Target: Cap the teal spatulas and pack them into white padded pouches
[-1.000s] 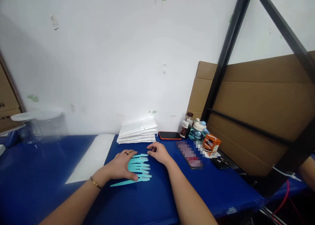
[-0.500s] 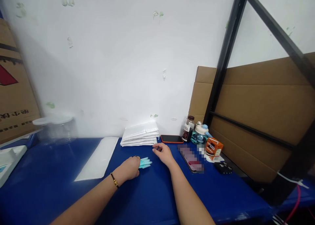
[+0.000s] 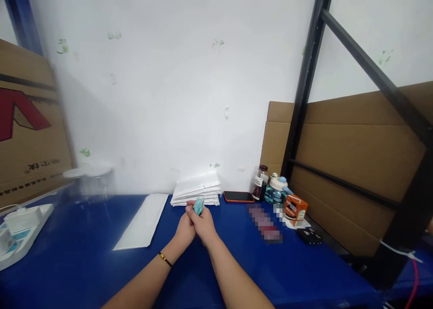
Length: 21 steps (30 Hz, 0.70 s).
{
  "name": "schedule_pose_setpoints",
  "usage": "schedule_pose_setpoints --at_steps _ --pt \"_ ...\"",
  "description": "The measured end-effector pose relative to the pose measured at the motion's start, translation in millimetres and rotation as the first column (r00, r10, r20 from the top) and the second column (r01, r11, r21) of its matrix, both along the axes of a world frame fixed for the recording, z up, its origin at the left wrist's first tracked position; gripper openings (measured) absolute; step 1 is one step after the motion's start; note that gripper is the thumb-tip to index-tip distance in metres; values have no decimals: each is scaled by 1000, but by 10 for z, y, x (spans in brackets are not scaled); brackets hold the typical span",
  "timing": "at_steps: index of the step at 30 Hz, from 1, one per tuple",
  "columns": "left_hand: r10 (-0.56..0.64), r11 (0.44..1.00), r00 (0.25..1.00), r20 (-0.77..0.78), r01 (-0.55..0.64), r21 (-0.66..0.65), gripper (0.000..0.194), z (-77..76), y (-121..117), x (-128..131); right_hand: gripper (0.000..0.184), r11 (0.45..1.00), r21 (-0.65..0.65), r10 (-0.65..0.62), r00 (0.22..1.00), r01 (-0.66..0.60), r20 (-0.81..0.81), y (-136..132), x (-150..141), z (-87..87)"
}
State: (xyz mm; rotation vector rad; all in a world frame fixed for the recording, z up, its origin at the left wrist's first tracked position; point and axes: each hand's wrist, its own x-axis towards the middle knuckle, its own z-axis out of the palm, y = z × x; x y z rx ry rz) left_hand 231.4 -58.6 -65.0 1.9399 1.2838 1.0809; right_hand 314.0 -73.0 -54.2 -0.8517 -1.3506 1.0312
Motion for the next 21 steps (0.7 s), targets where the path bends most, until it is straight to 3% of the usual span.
schedule_pose_setpoints --at_steps 2,5,6,8,11,14,17,21 --pt "-85 996 996 39 85 -8 39 -98 -8 -30 41 997 26 -72 996 70 44 11 -13 -29" --pt "-150 985 989 -14 148 -85 71 -184 21 -210 41 994 42 -105 994 103 35 35 67 -59" --pt "-93 991 991 -97 83 -108 78 -180 42 -307 42 992 43 -124 992 123 20 44 101 -67" --pt "138 982 940 -312 -171 -81 83 -126 90 -543 41 986 46 -159 987 159 11 63 157 -90" --pt "479 848 720 -502 -527 53 94 -2 155 -939 39 985 44 -169 984 167 52 96 187 -145" --pt "534 743 583 -612 -670 10 110 81 193 -1260 41 983 0 -183 983 183 20 116 162 -193" --pt "463 748 596 -656 -660 -71 99 127 207 -1458 41 987 -67 -150 987 147 -52 95 139 -183" --pt "409 806 717 -564 -574 -145 82 275 142 -1615 41 990 -131 -72 994 60 -88 -23 165 -42"
